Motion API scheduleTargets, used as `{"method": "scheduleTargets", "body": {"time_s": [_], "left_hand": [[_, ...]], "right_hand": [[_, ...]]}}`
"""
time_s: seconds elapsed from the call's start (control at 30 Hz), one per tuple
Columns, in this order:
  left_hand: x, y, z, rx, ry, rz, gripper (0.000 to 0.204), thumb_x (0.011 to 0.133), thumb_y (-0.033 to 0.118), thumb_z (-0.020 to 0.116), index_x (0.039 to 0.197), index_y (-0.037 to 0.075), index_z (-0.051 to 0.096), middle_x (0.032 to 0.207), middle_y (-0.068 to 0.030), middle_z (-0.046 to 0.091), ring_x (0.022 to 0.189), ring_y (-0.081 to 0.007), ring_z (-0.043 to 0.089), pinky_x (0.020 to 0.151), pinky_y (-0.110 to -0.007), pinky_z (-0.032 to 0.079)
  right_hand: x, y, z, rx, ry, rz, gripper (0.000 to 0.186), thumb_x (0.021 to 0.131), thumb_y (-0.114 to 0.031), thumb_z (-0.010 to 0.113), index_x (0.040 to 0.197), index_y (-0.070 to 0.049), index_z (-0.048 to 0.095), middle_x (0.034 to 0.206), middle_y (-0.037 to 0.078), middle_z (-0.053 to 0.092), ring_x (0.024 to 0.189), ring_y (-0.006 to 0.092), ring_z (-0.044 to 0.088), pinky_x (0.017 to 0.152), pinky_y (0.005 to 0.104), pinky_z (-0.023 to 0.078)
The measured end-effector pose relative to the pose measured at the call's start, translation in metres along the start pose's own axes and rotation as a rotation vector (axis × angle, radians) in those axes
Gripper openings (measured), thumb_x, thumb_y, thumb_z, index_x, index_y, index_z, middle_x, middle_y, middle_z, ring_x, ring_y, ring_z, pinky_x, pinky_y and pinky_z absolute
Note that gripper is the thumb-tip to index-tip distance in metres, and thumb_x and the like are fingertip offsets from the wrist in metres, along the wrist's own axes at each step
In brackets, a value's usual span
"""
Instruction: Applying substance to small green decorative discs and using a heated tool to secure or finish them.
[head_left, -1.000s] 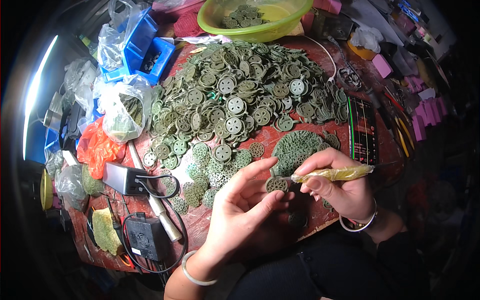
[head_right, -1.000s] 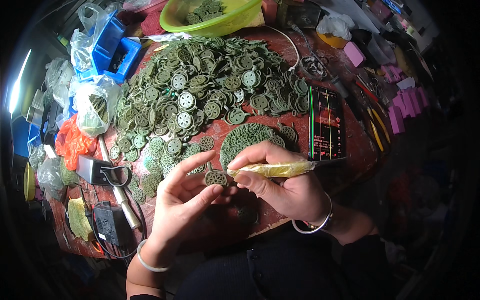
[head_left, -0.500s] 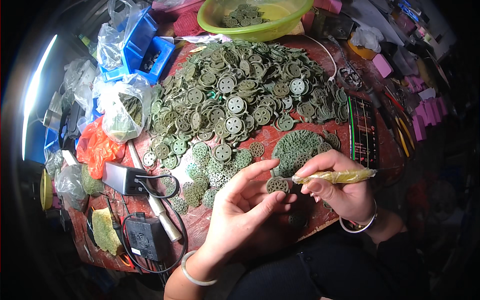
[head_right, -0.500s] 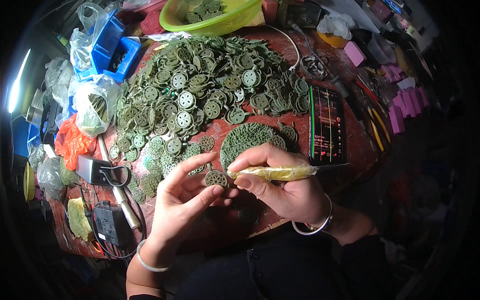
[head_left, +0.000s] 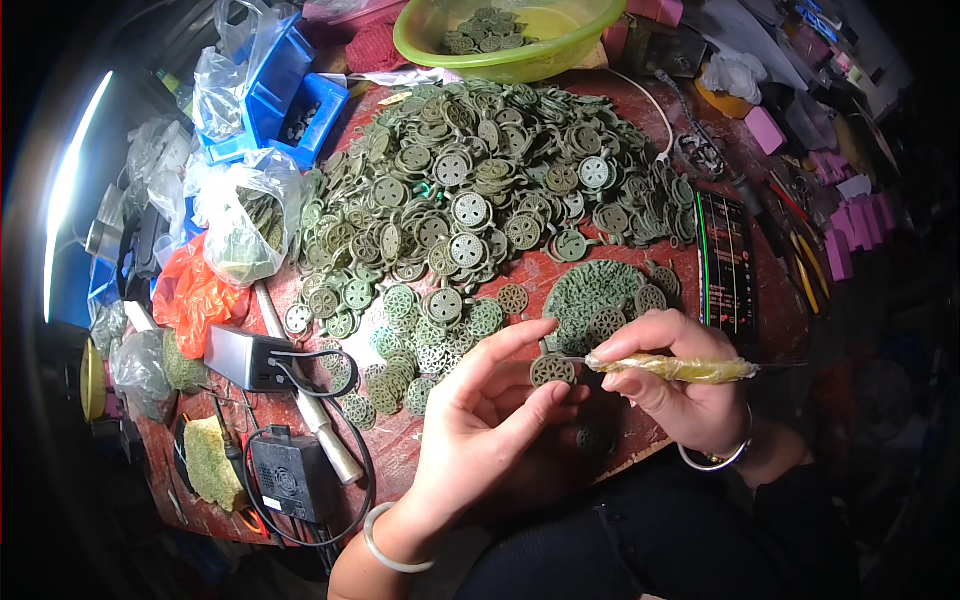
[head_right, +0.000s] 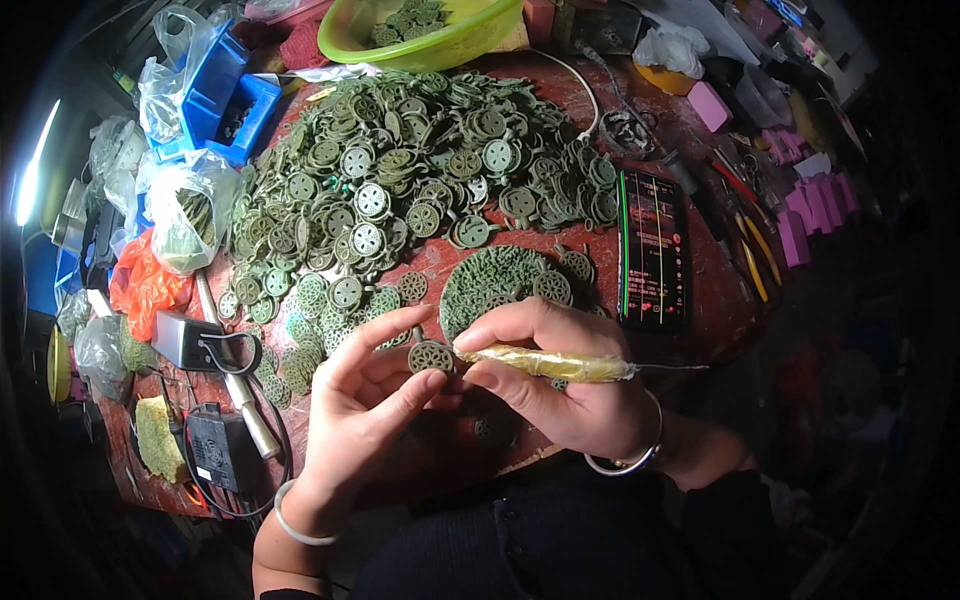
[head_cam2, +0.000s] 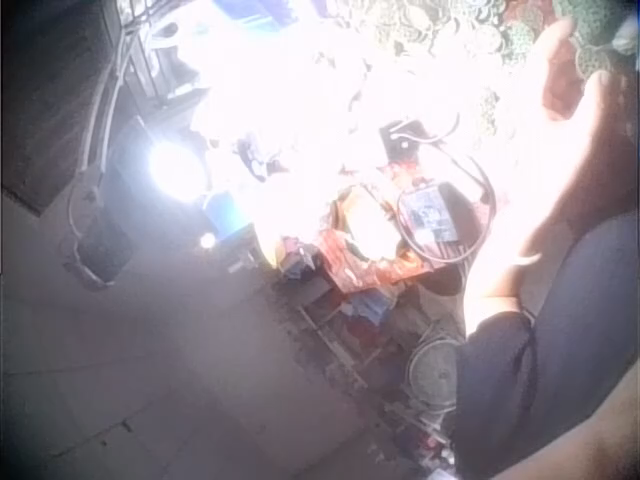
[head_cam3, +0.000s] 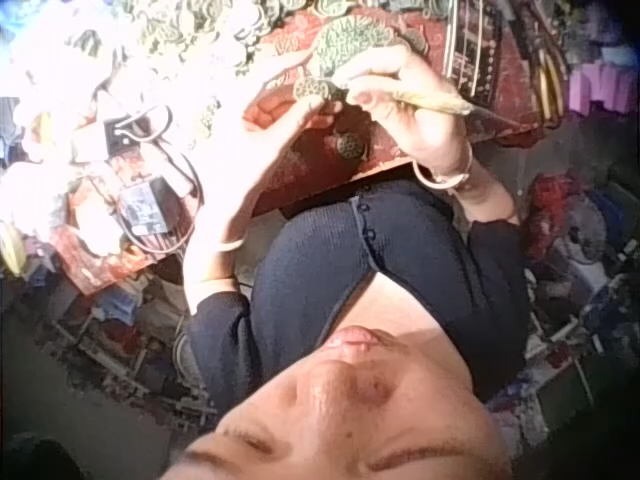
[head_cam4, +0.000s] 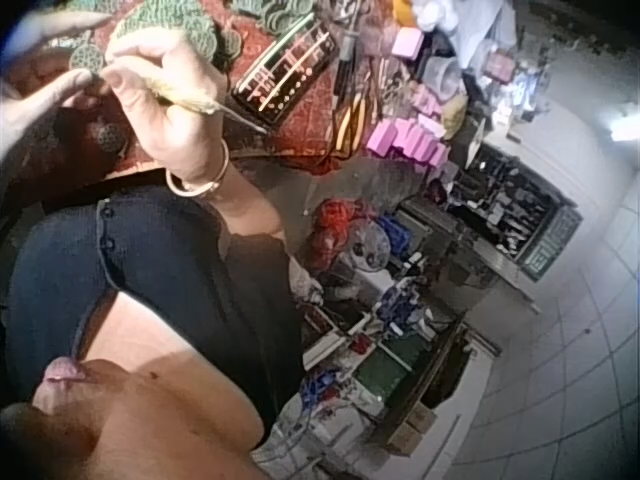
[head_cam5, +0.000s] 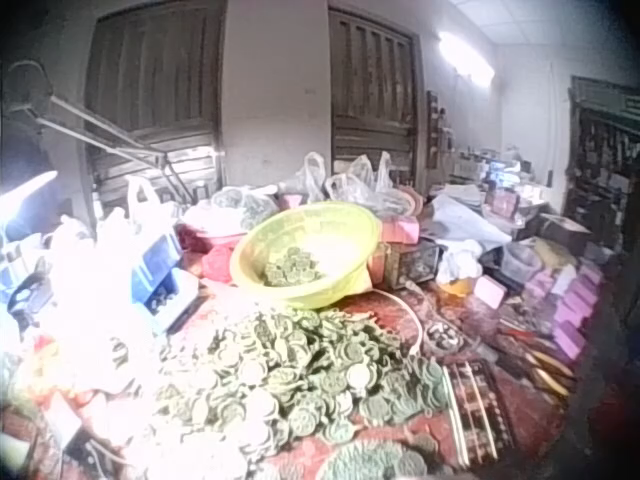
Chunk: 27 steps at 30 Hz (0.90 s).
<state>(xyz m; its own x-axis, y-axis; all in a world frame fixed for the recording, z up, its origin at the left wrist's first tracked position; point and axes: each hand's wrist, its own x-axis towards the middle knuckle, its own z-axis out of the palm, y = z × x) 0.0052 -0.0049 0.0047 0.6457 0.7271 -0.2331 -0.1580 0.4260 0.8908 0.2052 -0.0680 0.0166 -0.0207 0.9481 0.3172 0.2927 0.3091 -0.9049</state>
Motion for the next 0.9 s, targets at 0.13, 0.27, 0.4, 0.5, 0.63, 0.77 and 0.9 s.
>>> {"method": "scheduleTargets", "body": {"time_s": [0.13,0.27,0.4,0.5,0.63,0.77,0.9], "left_hand": [[-0.0004,-0.0026,-0.0008,0.043,-0.004,0.035,0.048,0.092,-0.008,0.058,0.137,0.001,0.045,0.105,-0.0069,0.064,0.1,-0.0198,0.068,0.085,-0.028,0.057],[-0.0005,-0.0032,-0.0006,0.109,-0.023,0.065,0.048,0.092,-0.007,0.059,0.137,0.0,0.045,0.105,-0.0075,0.064,0.1,-0.0185,0.068,0.084,-0.027,0.056],[0.0,-0.0031,0.0016,0.09,0.008,0.068,0.05,0.09,-0.006,0.061,0.137,-0.001,0.045,0.103,-0.0151,0.068,0.093,-0.0206,0.068,0.082,-0.031,0.057],[0.0008,-0.003,-0.0001,0.057,-0.017,0.042,0.049,0.09,-0.005,0.061,0.137,-0.001,0.045,0.104,-0.0155,0.067,0.094,-0.0219,0.068,0.082,-0.033,0.058],[0.0009,-0.0025,0.0012,0.028,0.002,0.022,0.049,0.091,-0.005,0.061,0.137,-0.001,0.045,0.104,-0.0153,0.067,0.094,-0.0225,0.069,0.082,-0.033,0.058],[0.0007,-0.0013,0.0026,-0.001,0.007,0.028,0.046,0.092,-0.005,0.059,0.136,-0.001,0.045,0.104,-0.0148,0.067,0.095,-0.0217,0.068,0.082,-0.033,0.058],[0.0007,0.0,0.0033,-0.045,0.011,0.005,0.044,0.093,-0.003,0.058,0.136,-0.001,0.046,0.104,-0.0145,0.067,0.094,-0.0197,0.067,0.082,-0.034,0.058]], "right_hand": [[0.0017,0.0012,0.0004,-0.038,-0.007,-0.035,0.019,0.091,-0.012,0.068,0.104,0.001,0.063,0.096,0.011,0.068,0.082,0.0147,0.068,0.071,0.0263,0.053],[0.0012,0.0008,0.0007,-0.038,0.001,-0.002,0.018,0.091,-0.012,0.068,0.104,0.0,0.064,0.096,0.01,0.068,0.082,0.0142,0.067,0.071,0.0259,0.052],[-0.0004,-0.0007,0.0006,0.131,0.012,0.179,0.017,0.092,-0.013,0.067,0.104,0.0,0.064,0.096,0.008,0.068,0.082,0.0112,0.065,0.072,0.0247,0.051],[-0.0032,0.0,-0.0001,0.283,0.022,0.269,0.017,0.093,-0.013,0.066,0.104,0.0,0.063,0.096,0.007,0.068,0.083,0.0098,0.064,0.072,0.0243,0.051],[-0.0033,0.001,0.0006,0.242,0.016,0.231,0.018,0.093,-0.014,0.066,0.105,0.0,0.063,0.097,0.008,0.068,0.083,0.0092,0.063,0.073,0.0236,0.05],[-0.0016,-0.0015,0.0016,0.101,0.012,0.132,0.019,0.093,-0.013,0.066,0.105,0.0,0.063,0.097,0.009,0.068,0.081,0.0109,0.066,0.069,0.024,0.052],[-0.0017,-0.002,0.0033,0.01,0.03,0.022,0.019,0.092,-0.013,0.067,0.104,0.001,0.063,0.093,0.01,0.068,0.079,0.0143,0.07,0.067,0.025,0.053]]}}
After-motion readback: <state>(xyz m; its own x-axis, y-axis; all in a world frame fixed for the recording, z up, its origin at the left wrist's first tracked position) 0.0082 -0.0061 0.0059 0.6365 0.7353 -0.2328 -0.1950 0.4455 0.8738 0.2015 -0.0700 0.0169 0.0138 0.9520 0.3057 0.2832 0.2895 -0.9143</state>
